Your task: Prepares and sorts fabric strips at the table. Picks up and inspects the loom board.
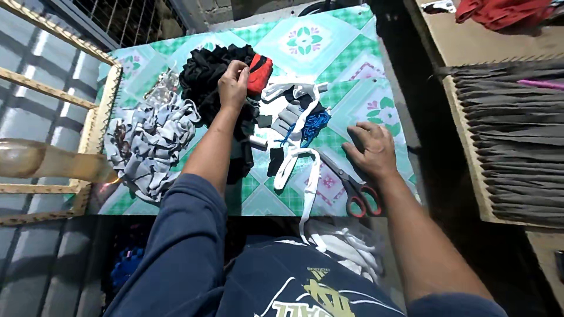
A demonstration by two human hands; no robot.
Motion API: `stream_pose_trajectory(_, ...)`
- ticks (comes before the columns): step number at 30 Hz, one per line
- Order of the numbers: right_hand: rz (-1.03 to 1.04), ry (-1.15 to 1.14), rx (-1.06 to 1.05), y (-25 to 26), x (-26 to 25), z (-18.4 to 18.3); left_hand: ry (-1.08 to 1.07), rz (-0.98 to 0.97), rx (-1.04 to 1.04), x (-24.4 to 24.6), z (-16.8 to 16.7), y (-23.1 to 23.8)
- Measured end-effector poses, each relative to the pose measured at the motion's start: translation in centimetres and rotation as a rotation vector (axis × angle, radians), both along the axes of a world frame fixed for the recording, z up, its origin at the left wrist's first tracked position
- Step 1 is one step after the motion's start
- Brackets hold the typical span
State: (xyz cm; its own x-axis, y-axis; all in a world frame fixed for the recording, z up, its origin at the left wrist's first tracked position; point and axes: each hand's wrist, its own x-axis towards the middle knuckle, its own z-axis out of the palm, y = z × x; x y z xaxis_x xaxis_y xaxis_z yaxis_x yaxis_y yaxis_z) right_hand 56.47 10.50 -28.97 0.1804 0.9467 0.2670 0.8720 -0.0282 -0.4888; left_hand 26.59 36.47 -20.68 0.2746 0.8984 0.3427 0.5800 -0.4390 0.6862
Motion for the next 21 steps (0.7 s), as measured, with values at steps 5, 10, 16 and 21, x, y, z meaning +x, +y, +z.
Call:
stream_pose_trajectory(5,-0.012,-0.006,0.022,0.1,0.0,-0.1,0.209,0.141,0.012,1.5,-0.6,2.3)
stream_pose_trajectory(10,-0.027,0.002,0.023,-0.1,0.0,-0.2,0.25,0.187,0.033,2.0,-1.4,3.0)
stream_pose_trajectory(16,-0.035,-0.002,0.023,-0.1,-0.2,-0.2,0.357,0.206,-0.045,2.5,-2.0,3.6)
stream_pose_trajectory(21,-0.026,-0.004,0.018,0.0,-0.1,0.0,0.436,0.182,-0.107,3.1,-1.6,3.4)
